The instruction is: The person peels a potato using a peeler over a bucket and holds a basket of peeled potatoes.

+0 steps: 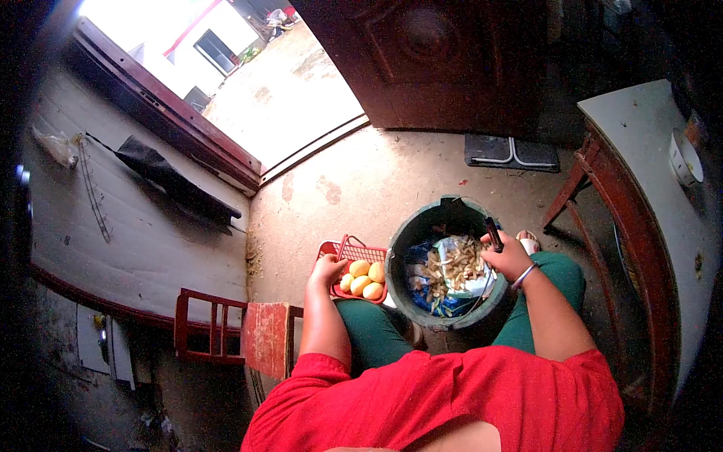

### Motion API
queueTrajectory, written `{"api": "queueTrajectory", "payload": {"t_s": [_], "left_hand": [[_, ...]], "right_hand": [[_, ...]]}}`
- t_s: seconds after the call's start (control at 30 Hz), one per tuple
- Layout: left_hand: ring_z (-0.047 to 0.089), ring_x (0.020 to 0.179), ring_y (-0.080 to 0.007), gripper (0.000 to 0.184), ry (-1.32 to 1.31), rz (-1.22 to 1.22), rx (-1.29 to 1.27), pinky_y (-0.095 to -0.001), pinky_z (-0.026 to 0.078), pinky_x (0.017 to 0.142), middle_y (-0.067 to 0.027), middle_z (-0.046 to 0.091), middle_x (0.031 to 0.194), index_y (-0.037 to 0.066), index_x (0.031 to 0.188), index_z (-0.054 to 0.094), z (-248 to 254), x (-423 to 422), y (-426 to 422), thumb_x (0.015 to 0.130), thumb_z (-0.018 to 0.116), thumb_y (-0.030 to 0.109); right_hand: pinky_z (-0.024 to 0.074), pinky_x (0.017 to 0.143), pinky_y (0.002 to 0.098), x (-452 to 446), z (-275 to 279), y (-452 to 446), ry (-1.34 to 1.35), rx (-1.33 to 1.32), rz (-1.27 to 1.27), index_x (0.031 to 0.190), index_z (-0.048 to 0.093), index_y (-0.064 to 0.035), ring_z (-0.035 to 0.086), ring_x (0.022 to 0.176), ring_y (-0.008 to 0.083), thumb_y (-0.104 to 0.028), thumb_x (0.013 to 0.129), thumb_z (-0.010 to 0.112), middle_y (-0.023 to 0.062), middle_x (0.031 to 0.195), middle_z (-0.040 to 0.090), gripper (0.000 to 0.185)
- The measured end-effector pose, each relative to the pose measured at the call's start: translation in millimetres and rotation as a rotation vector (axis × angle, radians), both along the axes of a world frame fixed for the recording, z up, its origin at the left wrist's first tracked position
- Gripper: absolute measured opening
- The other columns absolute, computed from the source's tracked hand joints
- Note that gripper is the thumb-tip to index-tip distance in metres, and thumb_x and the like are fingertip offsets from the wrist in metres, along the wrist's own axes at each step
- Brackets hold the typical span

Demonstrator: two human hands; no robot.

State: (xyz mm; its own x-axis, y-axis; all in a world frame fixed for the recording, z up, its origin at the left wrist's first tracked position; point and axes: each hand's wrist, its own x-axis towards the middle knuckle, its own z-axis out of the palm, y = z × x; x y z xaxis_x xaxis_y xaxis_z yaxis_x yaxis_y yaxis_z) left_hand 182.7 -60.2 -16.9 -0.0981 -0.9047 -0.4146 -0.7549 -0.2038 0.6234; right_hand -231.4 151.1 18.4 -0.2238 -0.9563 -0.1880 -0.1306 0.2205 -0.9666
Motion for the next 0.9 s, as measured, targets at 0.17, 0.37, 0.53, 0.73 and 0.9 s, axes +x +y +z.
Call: {"api": "queueTrajectory", "payload": {"t_s": [0.17, 0.37, 0.53, 0.73, 0.9], "left_hand": [[0.053, 0.052, -0.0127, 0.028, -0.036, -0.004, 0.005, -0.0272, 0.045, 0.045, -0.0037, 0.057, 0.064, 0.002, 0.09, 0.06, 11.8, -6.2, 6.4, 0.079, 0.067, 0.026], [0.053, 0.051, -0.0127, 0.026, -0.017, 0.035, 0.066, -0.0277, 0.045, 0.045, -0.0043, 0.057, 0.063, 0.001, 0.089, 0.06, 17.1, -10.1, 8.3, 0.079, 0.067, 0.024], [0.053, 0.051, -0.0124, 0.025, 0.013, 0.027, 0.076, -0.0275, 0.045, 0.045, -0.004, 0.057, 0.063, 0.001, 0.087, 0.061, 10.8, -6.5, 4.9, 0.079, 0.067, 0.024], [0.055, 0.052, -0.0126, 0.025, -0.017, 0.01, 0.078, -0.0269, 0.045, 0.045, -0.004, 0.058, 0.064, 0.001, 0.087, 0.061, 13.9, -8.1, 6.0, 0.079, 0.065, 0.024], [0.056, 0.053, -0.0128, 0.026, -0.053, -0.006, 0.07, -0.0267, 0.046, 0.045, -0.0045, 0.059, 0.066, 0.001, 0.089, 0.062, 16.7, -10.3, 7.5, 0.079, 0.065, 0.025]], "right_hand": [[0.0399, 0.046, 0.0234, 0.7, 3.1, 1.0, -0.013, 0.0, -0.001, 0.102, 0.054, -0.0032, 0.051, 0.052, 0.0074, -0.012, 0.075, 0.066, -0.0006, 0.065, 0.055, 0.03], [0.0406, 0.046, 0.0232, 1.6, 5.7, 1.6, 0.012, 0.01, -0.017, 0.102, 0.054, -0.0035, 0.051, 0.052, 0.0075, -0.012, 0.075, 0.066, -0.0001, 0.066, 0.056, 0.031], [0.0411, 0.047, 0.0234, 1.1, 5.0, 1.2, -0.002, 0.018, -0.019, 0.103, 0.055, -0.0039, 0.052, 0.054, 0.0075, -0.012, 0.075, 0.066, -0.0004, 0.067, 0.057, 0.031], [0.041, 0.047, 0.0233, 1.5, 5.9, 0.7, -0.008, 0.009, -0.014, 0.103, 0.055, -0.0037, 0.051, 0.053, 0.0075, -0.011, 0.075, 0.066, -0.0011, 0.067, 0.056, 0.031], [0.0406, 0.047, 0.0232, 2.4, 10.3, 1.1, -0.027, 0.011, -0.012, 0.103, 0.054, -0.0029, 0.05, 0.052, 0.0075, -0.01, 0.075, 0.066, -0.001, 0.066, 0.055, 0.031]]}}
